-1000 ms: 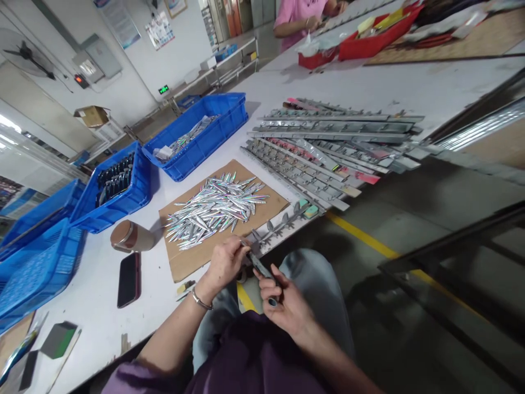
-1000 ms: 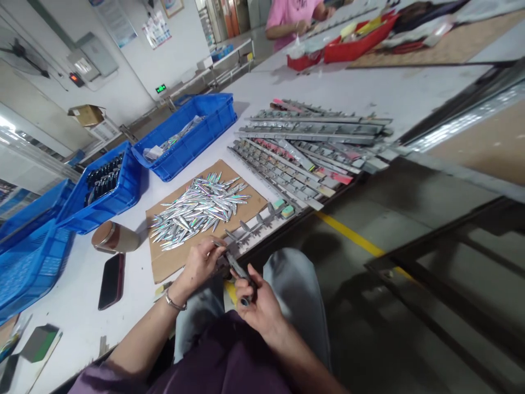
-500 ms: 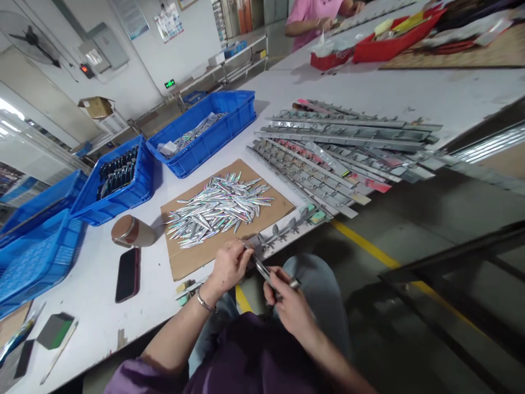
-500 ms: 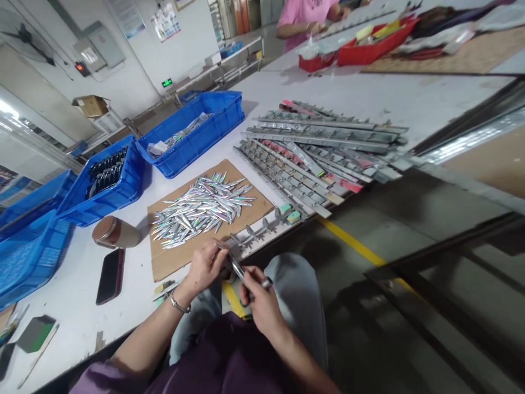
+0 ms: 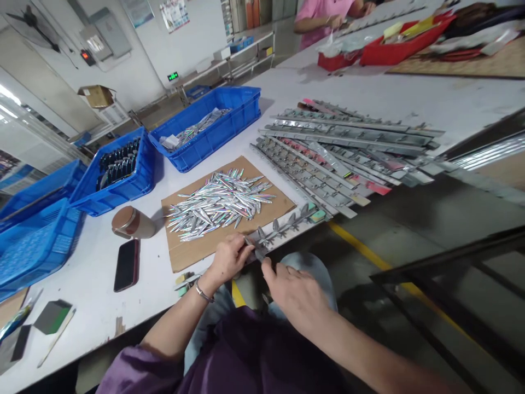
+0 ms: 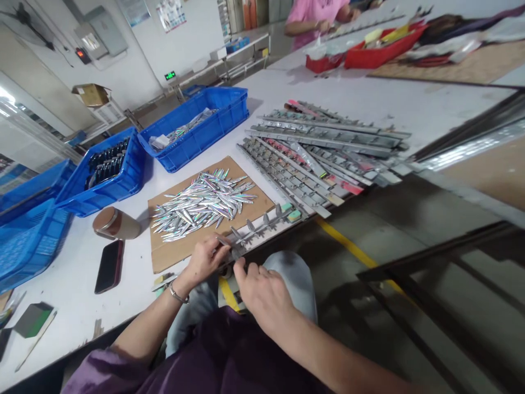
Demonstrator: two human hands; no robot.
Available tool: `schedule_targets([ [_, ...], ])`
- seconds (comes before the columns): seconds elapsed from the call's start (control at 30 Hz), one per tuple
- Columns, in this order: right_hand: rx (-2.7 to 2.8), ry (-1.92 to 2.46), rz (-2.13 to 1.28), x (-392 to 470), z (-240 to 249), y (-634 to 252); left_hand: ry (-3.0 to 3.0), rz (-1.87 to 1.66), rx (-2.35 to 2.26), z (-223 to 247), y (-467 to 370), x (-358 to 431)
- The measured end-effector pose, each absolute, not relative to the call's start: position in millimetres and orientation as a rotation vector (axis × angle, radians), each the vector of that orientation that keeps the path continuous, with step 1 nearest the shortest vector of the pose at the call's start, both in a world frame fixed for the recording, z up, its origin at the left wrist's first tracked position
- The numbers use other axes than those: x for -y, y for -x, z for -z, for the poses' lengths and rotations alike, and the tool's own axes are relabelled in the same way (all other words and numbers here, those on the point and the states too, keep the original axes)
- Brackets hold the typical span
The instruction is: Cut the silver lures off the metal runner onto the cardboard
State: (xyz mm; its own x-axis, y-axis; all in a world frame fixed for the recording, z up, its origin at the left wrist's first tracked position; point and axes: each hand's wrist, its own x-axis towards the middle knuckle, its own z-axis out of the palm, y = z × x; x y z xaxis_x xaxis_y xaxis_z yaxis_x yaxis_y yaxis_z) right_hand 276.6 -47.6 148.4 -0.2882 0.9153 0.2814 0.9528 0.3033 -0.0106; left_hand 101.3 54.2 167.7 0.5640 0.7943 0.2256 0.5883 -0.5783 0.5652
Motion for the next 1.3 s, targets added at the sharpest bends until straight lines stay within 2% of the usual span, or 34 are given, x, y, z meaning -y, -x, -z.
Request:
schedule_targets([
  [0.1,2.4,1.744,0.3,48.1,-146.2,-264.6,-2.366,-0.633,-1.14,-167.0,-101.6,-53.9],
  [0.17,2.354,1.748,0.176,48.6,-138.8,-264.3,-2.363,-0.632,-1.149,-167.1,-102.4,-52.7],
  [0.27,2.093,1.665,-0.372,45.7,-125.0,-274.9,-2.337,-0.659,-1.16,-168.9,-104.6,-49.4],
  [0.4,1.241,1.267,-1.338,37.0,-107.4,-285.1,-2.272,-0.715,-1.093,-173.8,-109.1,-47.1],
  [0.5,0.695,0.924,-1.661,31.6,-96.0,-279.5,-2.239,-0.706,-1.003,-176.2,-111.3,-50.7],
  [0.67,0.321,0.58,-1.839,27.2,-80.8,-263.5,-2.219,-0.653,-0.968,-174.7,-110.3,-60.4],
  [0.83,0.181,0.407,-1.906,25.9,-70.2,-257.4,-2.234,-0.661,-0.925,-175.5,-107.8,-63.4],
  [1.07,0.187,0.468,-1.951,27.7,-69.7,-261.5,-2.267,-0.634,-1.011,-176.8,-104.4,-56.5],
  [1.3,0.365,0.705,-1.831,49.9,-90.1,-265.4,-2.132,-0.697,-0.976,-184.8,-99.8,-50.9],
])
